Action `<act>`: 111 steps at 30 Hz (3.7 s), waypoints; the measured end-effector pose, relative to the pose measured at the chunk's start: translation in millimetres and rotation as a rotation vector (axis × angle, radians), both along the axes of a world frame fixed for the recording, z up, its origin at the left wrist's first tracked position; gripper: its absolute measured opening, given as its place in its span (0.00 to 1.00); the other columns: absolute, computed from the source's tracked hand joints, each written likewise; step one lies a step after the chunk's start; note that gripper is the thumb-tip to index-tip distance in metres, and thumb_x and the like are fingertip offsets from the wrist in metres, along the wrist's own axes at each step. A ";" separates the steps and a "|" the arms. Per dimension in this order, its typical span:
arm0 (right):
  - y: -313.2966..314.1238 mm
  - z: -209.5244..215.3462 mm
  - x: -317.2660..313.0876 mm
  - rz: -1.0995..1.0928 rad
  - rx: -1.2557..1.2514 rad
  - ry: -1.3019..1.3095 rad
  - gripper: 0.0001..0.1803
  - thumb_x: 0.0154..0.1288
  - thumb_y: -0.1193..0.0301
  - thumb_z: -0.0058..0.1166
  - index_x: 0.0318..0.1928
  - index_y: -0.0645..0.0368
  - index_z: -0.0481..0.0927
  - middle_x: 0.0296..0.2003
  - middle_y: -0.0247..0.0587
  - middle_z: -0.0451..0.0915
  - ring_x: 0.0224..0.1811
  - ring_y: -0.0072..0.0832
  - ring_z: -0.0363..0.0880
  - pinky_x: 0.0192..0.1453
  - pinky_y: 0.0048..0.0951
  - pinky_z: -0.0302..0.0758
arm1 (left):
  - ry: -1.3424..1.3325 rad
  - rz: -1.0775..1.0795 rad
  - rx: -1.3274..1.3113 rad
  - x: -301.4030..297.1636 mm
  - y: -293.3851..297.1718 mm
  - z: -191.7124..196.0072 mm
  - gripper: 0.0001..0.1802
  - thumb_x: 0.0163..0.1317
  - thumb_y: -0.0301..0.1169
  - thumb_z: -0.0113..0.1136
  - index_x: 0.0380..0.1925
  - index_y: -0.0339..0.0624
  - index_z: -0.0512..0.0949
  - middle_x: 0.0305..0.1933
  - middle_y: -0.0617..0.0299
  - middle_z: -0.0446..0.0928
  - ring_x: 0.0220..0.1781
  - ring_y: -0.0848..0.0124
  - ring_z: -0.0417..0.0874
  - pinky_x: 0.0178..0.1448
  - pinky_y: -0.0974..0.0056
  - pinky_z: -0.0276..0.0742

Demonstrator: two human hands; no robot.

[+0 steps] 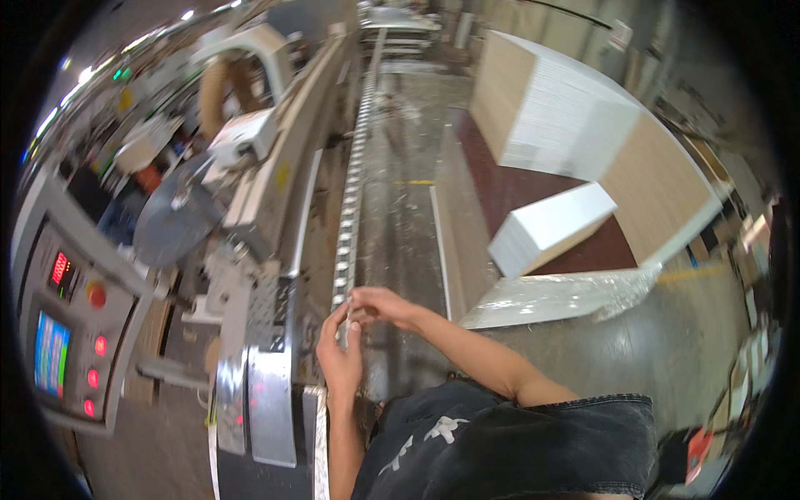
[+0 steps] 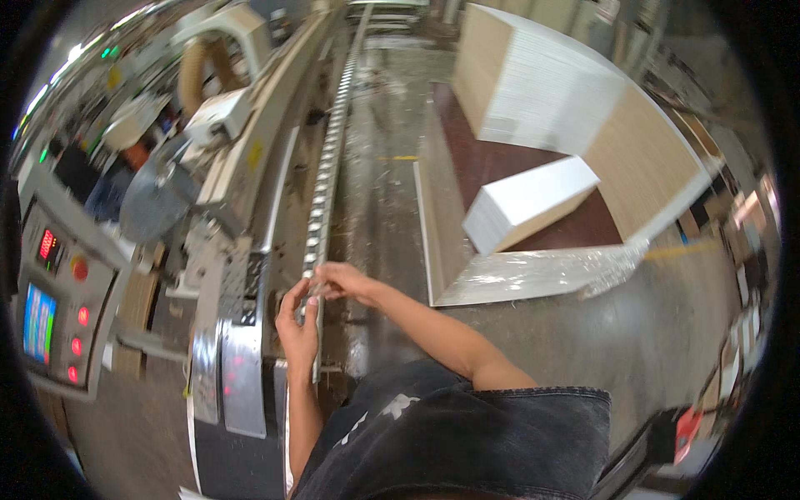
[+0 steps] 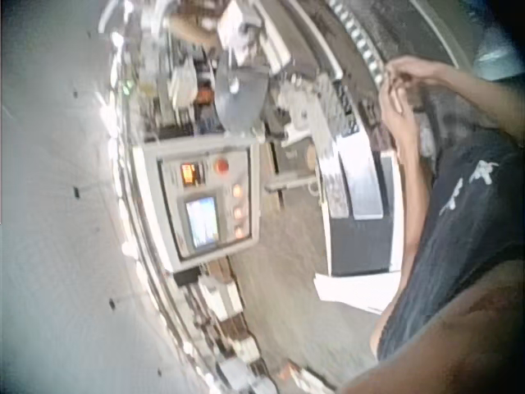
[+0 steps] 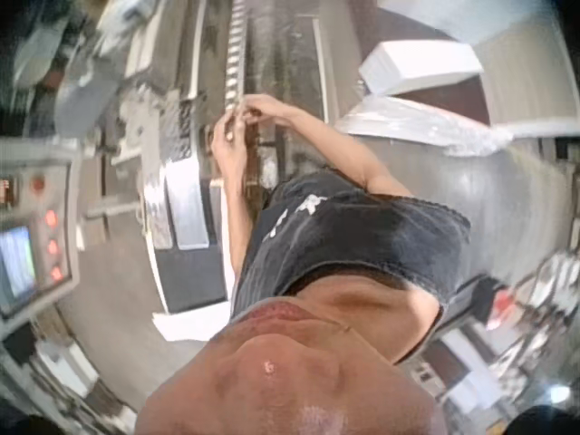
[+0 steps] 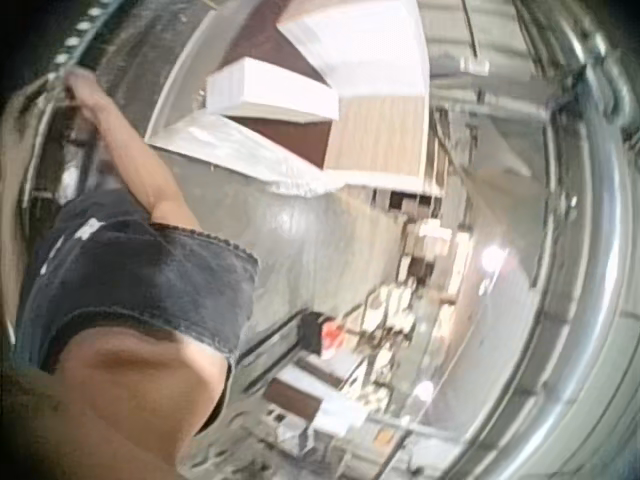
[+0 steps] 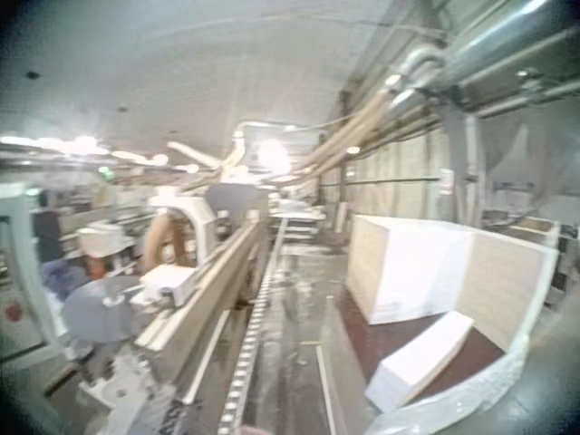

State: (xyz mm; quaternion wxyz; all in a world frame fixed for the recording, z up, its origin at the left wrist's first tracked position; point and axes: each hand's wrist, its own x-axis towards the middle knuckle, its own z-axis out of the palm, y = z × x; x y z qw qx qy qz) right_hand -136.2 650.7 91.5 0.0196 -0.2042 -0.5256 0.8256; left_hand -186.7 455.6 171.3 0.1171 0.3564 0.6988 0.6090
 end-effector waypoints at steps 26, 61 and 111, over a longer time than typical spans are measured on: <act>114.3 -21.6 440.1 -0.689 0.020 -0.097 0.27 0.83 0.62 0.51 0.72 0.67 0.69 0.60 0.51 0.84 0.55 0.39 0.88 0.58 0.37 0.82 | -0.449 -0.236 -0.397 212.2 415.8 -39.5 0.18 0.70 0.37 0.64 0.49 0.31 0.80 0.39 0.52 0.85 0.36 0.58 0.89 0.36 0.54 0.88; -238.3 -33.1 -24.6 0.256 0.001 -0.239 0.62 0.73 0.69 0.63 0.80 0.64 0.20 0.60 0.62 0.74 0.59 0.42 0.80 0.64 0.39 0.82 | -0.655 1.090 0.254 181.4 -432.2 -165.2 0.40 0.64 0.24 0.70 0.74 0.28 0.64 0.61 0.51 0.80 0.52 0.70 0.82 0.55 0.68 0.79; 273.7 -0.5 -127.0 0.005 0.519 0.101 0.09 0.80 0.75 0.51 0.51 0.64 0.82 0.59 0.46 0.84 0.58 0.31 0.85 0.65 0.33 0.77 | 0.237 1.246 -0.893 -42.6 -79.3 -188.6 0.43 0.57 0.60 0.74 0.60 0.34 0.79 0.62 0.43 0.79 0.61 0.43 0.79 0.65 0.43 0.73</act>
